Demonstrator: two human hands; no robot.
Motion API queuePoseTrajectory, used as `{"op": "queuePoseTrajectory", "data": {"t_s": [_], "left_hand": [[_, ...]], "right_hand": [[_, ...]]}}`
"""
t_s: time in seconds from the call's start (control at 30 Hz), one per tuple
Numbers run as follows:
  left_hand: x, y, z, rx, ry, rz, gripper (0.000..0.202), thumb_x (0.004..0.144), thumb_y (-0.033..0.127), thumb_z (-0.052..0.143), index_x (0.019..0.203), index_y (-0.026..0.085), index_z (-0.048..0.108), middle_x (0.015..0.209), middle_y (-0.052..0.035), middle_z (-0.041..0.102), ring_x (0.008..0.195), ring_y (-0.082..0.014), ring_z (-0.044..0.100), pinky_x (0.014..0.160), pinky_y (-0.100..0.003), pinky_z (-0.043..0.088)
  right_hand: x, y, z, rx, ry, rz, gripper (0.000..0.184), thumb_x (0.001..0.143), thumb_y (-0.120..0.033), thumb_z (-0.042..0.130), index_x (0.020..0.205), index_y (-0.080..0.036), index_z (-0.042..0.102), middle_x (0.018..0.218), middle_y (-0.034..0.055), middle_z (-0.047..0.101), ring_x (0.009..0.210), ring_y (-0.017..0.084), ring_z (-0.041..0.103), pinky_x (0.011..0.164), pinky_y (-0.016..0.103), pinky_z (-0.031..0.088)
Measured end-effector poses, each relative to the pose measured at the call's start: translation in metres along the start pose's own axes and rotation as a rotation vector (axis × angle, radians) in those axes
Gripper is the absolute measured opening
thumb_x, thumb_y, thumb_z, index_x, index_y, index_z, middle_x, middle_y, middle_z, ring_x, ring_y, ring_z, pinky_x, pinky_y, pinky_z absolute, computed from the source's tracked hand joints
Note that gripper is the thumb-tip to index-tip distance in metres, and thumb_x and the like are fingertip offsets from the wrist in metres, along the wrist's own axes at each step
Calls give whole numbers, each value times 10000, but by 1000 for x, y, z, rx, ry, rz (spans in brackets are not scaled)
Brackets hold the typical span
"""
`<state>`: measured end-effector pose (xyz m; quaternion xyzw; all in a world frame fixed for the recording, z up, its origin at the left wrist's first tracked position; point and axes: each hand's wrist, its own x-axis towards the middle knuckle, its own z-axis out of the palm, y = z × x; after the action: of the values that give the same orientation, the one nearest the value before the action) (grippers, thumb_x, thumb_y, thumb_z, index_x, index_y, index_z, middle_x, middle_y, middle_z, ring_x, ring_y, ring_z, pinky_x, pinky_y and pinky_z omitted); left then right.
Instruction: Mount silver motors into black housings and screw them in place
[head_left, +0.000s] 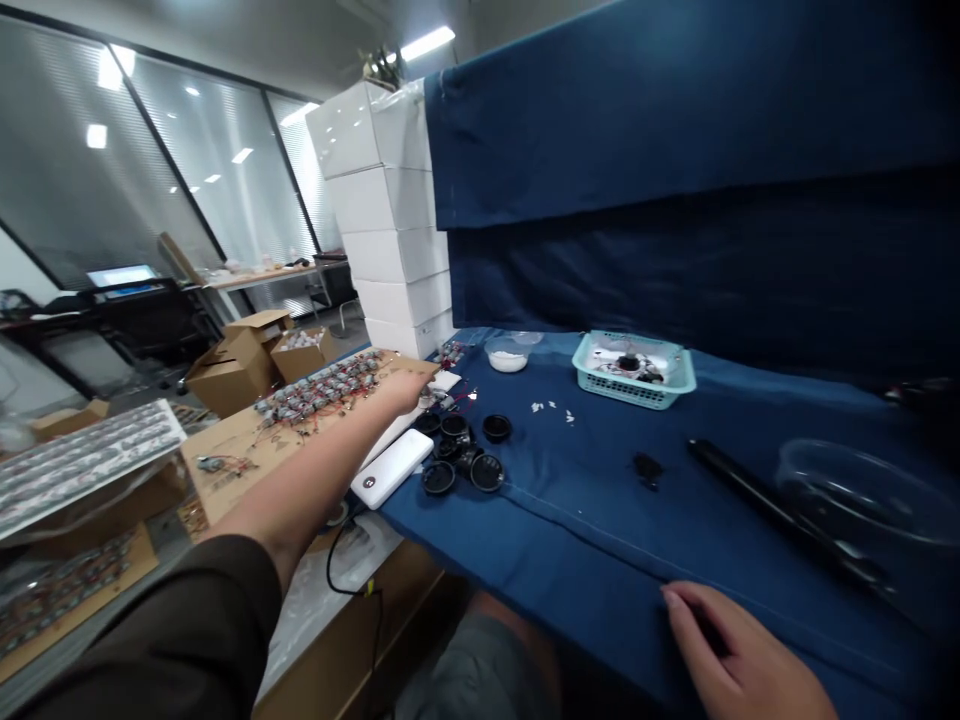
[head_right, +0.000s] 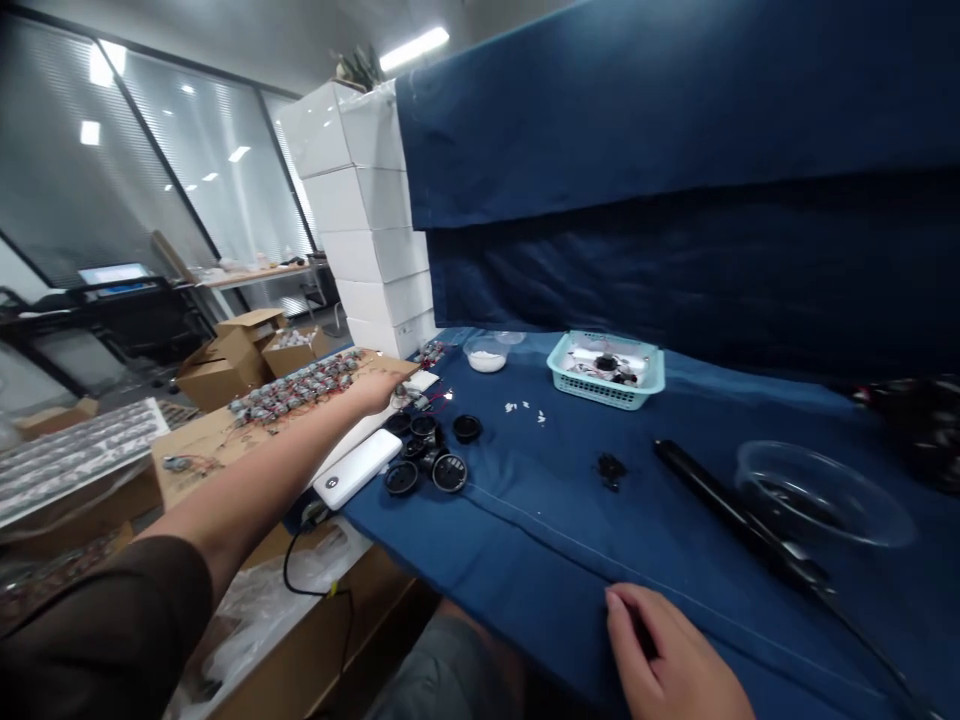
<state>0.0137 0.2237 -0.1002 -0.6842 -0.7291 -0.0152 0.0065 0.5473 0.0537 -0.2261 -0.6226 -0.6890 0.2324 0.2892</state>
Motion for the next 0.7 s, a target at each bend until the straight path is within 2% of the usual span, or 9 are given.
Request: {"op": "queuePoseTrajectory", "data": {"t_s": [0.07, 0.17, 0.43, 0.57, 0.7], "left_hand": [[13, -1, 3, 44, -51, -7, 359, 1037, 373, 707, 1336, 178, 681, 1384, -122, 675, 1243, -279, 672, 1074, -524, 578], [21, -5, 4, 100, -86, -25, 329, 1043, 372, 697, 1304, 172, 691, 1360, -120, 683, 1213, -267, 682, 1045, -503, 595], [17, -22, -9, 127, -141, 27, 341, 1035, 373, 710, 1297, 156, 690, 1323, -114, 697, 1197, -268, 690, 1037, -507, 596], [4, -32, -23, 90, -100, 43, 303, 1041, 393, 695, 1241, 164, 706, 1269, -104, 713, 1158, -251, 692, 1031, -489, 587], [-19, -40, -39, 29, 12, 12, 284, 1029, 429, 679, 1146, 174, 719, 1164, -88, 730, 1077, -241, 690, 988, -449, 562]], "right_hand": [[-1, -10, -2, -8, -6, -3, 516, 989, -696, 493, 1089, -313, 823, 1197, 44, 821, 1057, 258, 800, 846, 327, 672], [0, -16, -3, -12, 6, -27, 509, 1004, -681, 482, 1078, -309, 820, 1169, 43, 827, 1049, 254, 803, 859, 316, 671], [1, -9, -1, 14, 21, -68, 478, 1027, -657, 499, 1110, -297, 801, 1187, 55, 821, 1020, 246, 809, 832, 290, 675], [1, -8, 0, 3, 1, -37, 494, 1032, -677, 482, 1133, -304, 789, 1215, 50, 813, 1044, 240, 800, 836, 284, 671], [0, -5, 2, -4, 2, -36, 494, 1030, -681, 490, 1131, -302, 791, 1216, 51, 813, 1049, 240, 798, 850, 285, 667]]}}
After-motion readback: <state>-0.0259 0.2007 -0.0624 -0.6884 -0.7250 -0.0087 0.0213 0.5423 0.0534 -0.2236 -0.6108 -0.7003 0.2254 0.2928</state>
